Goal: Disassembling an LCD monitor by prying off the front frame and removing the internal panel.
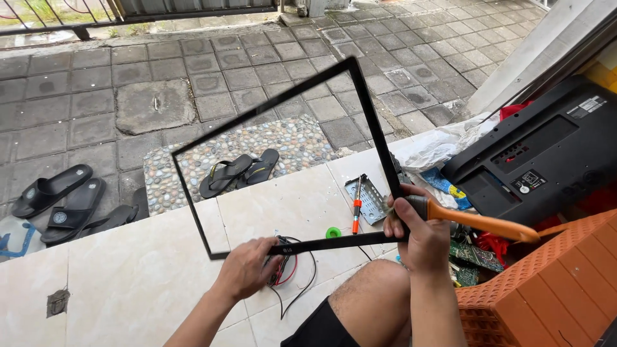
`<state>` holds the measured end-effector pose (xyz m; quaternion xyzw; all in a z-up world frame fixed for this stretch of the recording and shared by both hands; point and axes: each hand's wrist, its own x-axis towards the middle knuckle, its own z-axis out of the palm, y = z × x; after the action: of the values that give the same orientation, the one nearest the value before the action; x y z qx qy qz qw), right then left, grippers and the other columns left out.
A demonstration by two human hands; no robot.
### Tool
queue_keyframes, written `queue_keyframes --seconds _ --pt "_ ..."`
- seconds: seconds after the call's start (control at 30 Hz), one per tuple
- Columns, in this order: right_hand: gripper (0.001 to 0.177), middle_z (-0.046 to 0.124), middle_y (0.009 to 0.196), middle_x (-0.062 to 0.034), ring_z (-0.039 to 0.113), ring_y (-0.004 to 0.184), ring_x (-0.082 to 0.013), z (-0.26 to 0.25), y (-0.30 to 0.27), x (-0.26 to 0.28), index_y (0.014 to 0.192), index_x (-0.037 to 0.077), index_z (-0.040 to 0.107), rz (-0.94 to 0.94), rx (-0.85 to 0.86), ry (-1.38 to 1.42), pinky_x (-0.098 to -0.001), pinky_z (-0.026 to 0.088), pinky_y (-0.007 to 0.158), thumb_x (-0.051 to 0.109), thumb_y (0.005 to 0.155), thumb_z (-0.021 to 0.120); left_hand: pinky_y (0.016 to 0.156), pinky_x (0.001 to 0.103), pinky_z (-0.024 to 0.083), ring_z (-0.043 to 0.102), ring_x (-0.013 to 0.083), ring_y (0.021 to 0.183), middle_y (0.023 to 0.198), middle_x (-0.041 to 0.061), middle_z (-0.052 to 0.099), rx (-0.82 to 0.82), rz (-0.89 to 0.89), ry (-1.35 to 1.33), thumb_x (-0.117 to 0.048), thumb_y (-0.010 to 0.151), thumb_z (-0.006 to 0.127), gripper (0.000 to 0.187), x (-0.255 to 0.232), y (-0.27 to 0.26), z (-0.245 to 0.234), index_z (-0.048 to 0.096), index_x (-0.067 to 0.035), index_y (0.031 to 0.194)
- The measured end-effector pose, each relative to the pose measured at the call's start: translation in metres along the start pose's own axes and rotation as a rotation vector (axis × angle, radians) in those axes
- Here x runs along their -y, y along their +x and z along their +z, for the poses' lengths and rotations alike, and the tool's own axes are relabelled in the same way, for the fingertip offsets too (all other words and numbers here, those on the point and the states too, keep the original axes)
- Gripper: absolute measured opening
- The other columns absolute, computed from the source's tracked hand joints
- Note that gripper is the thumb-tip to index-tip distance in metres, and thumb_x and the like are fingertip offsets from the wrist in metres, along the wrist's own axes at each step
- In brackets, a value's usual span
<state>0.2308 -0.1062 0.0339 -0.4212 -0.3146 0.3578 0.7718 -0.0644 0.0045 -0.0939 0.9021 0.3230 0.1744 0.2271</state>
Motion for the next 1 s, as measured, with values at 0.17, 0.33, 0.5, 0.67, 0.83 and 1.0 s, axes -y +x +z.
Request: queue_keyframes --seconds 0.17,0.33,0.5,0.67,0.83,1.0 --pt "0.025 0.069 0.092 -0.0027 0.060 0.070 -0.0073 0.060 -0.043 0.002 0.121 0.007 0.064 -0.606 0.463 -0.329 -0.0212 0.052 0.060 0.010 0.097 0.065 0.111 0.049 0.045 0.058 0.0349 0.133 0.145 0.021 0.057 -0.457 -0.355 -1.192 -0.068 0.092 0.012 0.093 0.015 0.035 -0.053 0.044 0.000 0.147" --pt "0.028 0.071 0.097 -0.0096 0.070 0.071 -0.0178 0.069 -0.100 -0.036 0.107 0.005 0.065 -0.821 0.614 -0.818 -0.0287 0.060 0.059 0.002 0.082 0.076 0.095 0.047 0.057 0.067 0.0361 0.114 0.127 0.027 0.065 -0.647 -0.211 -2.183 -0.064 0.106 0.016 0.086 0.071 0.019 -0.141 0.049 0.009 0.137" --pt "0.017 0.070 0.102 -0.0096 0.064 0.073 -0.0203 0.050 -0.102 -0.067 0.108 0.004 0.064 -1.012 0.595 -0.882 -0.0365 0.058 0.067 0.005 0.091 0.067 0.079 0.031 0.057 0.070 0.0137 0.086 0.113 0.007 0.075 -0.482 -0.618 -1.876 -0.025 0.105 0.045 0.037 0.125 -0.023 -0.040 0.067 -0.004 0.126" --pt "0.019 0.073 0.108 -0.0044 0.071 0.091 -0.0216 0.035 -0.098 -0.074 0.108 0.008 0.067 -0.886 0.601 -1.066 -0.0499 0.055 0.103 0.009 0.089 0.069 0.096 0.047 0.054 0.067 0.0351 0.112 0.123 0.021 0.066 -0.367 -1.360 -1.826 -0.033 0.112 0.029 0.044 0.103 -0.076 0.079 0.054 0.001 0.124" --pt "0.025 0.072 0.107 -0.0065 0.068 0.084 -0.0224 0.051 -0.121 -0.067 0.107 0.004 0.069 -0.724 0.598 -1.055 -0.0391 0.056 0.082 0.004 0.082 0.074 0.097 0.049 0.049 0.059 0.0387 0.123 0.140 0.027 0.055 -0.152 -1.241 -1.965 -0.055 0.104 0.031 0.076 0.007 -0.037 0.086 0.040 0.006 0.149" --pt "0.035 0.071 0.108 -0.0061 0.072 0.087 -0.0196 0.083 -0.147 -0.074 0.107 0.005 0.070 -0.556 0.405 -1.001 -0.0306 0.061 0.075 -0.004 0.075 0.080 0.093 0.053 0.052 0.062 0.0411 0.120 0.125 0.025 0.059 -0.187 -0.939 -2.321 -0.067 0.105 0.021 0.077 0.010 0.045 0.131 0.043 0.004 0.126"
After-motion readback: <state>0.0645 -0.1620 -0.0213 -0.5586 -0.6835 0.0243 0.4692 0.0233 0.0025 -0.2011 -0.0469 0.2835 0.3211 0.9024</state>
